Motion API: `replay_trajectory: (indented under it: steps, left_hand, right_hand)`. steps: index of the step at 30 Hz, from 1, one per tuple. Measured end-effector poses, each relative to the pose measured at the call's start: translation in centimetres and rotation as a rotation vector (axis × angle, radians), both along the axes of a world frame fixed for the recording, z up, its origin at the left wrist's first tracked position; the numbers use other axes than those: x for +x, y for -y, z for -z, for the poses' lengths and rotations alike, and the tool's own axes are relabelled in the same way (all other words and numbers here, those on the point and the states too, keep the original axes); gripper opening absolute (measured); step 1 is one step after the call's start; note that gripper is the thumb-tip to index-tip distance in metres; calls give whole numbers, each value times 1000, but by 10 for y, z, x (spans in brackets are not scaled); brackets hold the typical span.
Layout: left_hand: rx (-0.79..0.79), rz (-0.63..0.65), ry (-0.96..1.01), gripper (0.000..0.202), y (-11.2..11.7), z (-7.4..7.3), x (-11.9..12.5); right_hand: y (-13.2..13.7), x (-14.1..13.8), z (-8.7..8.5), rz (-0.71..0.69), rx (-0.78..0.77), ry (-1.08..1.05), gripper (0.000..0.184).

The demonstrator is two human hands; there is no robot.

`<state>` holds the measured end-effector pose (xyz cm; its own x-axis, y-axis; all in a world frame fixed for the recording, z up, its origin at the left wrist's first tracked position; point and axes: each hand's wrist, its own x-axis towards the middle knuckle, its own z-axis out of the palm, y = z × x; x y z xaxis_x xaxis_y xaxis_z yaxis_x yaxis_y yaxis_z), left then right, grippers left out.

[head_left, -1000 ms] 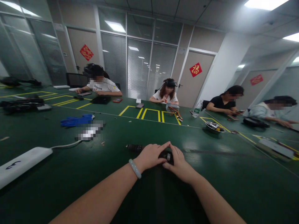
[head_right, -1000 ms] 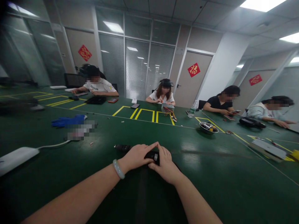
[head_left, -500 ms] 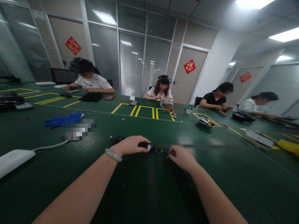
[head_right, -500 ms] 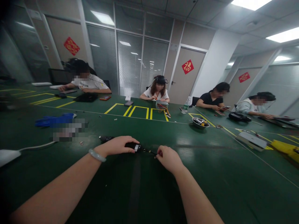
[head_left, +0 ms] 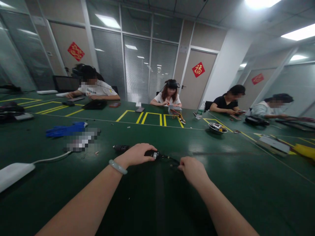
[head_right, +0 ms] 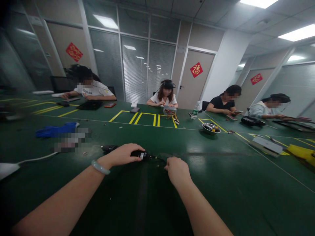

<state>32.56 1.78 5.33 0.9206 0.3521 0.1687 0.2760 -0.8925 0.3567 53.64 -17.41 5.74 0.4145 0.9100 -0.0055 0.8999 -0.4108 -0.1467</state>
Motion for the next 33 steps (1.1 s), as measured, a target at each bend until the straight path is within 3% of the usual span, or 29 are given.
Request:
replay_trajectory:
  steps: [4, 6, 11, 15, 24, 28, 33]
  left_hand:
    - [-42, 54, -47, 45, 3, -5, 1]
    - [-64, 80, -68, 44, 5, -7, 1]
    - [-37, 63, -92, 43, 12, -10, 4]
    - [12, 52, -54, 41, 28, -11, 11]
    - [205, -9, 24, 15, 69, 11, 36]
    - [248, -3, 53, 7, 70, 15, 41]
    - [174, 24, 81, 8, 64, 18, 39]
  right_hand:
    - [-6, 23, 5, 141, 362, 5, 17]
    - [-8, 30, 7, 155, 450, -48, 17]
    - [-12, 30, 11, 101, 385, -224, 14]
    - [-10, 15, 6, -55, 360, -218, 18]
    - [-9, 0, 4, -184, 280, -149, 13]
    - [-9, -1, 6, -206, 291, -127, 11]
    - [-8, -4, 7, -200, 307, -162, 11]
